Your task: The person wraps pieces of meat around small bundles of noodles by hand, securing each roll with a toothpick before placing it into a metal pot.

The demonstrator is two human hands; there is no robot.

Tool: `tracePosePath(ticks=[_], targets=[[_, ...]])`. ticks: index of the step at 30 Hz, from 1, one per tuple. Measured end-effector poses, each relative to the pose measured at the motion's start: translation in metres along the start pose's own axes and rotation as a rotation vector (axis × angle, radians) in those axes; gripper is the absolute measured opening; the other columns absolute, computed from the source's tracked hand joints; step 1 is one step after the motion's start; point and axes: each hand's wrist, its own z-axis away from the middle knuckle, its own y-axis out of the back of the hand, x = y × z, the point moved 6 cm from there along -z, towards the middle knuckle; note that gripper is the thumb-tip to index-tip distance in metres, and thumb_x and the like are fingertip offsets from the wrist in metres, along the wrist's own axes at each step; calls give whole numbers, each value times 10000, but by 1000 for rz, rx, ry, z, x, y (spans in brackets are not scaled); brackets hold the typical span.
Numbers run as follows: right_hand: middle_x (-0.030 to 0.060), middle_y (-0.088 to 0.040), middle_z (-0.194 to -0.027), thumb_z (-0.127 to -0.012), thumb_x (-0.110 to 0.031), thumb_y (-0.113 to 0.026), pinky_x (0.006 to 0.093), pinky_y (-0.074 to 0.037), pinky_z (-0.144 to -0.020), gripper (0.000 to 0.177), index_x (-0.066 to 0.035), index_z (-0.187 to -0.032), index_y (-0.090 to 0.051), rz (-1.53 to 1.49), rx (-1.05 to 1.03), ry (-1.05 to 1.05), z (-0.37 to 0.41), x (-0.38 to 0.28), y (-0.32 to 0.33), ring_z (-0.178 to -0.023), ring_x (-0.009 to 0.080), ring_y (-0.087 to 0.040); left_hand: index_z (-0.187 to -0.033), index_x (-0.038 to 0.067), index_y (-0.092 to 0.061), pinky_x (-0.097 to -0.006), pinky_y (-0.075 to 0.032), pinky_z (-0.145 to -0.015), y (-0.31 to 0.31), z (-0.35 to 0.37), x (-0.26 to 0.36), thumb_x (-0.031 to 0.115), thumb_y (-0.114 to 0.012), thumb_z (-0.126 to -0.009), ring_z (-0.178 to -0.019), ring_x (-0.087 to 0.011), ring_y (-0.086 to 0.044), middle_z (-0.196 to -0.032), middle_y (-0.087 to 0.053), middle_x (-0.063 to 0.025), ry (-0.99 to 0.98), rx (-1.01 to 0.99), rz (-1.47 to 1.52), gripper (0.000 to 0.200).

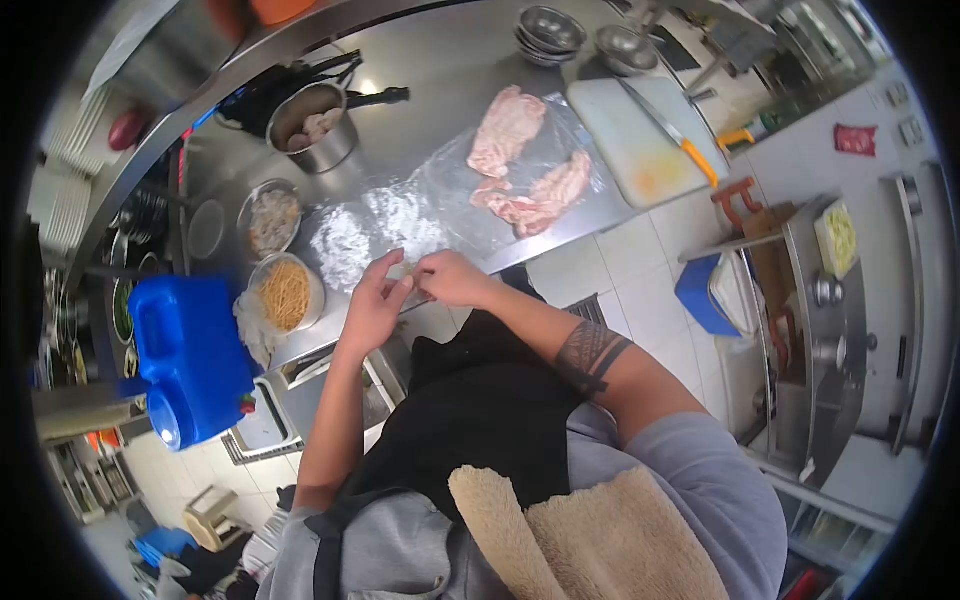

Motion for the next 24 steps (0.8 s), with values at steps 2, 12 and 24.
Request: tracePosePath(ticks=[2,12,24], targets=[[123,-749,-837,-949,-195,-679,365,-570,-691,217,-4,-1009,-763,129,133,145,9,15,38,-717,205,-717,-1493,3,-542,-356,-578,-861,-16,-12,13,157,-684,-1022,-961,-246,-719,-1417,-590,-184,-31,-34,-36,516],[176,-715,-990,-871,-251,-793,470,-552,-886,231,-66,-1009,-783,727,662,252,34,29,202,-1009,372,-679,-1407,26,-626,-452,-514,-1064,-128,-71,44,141,-681,-968,-1253,-366,-635,-1422,-634,-185,-251,-195,-327,457],[134,-708,-1057,-883,-214,-743,493,-518,-971,159,-121,-1006,-782,795,342,274,-10,45,215,-1105,361,-640,-1493,127,-544,-508,-442,-1144,-200,-87,30,214,-726,-946,-1395,-334,-521,-1560,-504,-116,-360,35,-687,583]])
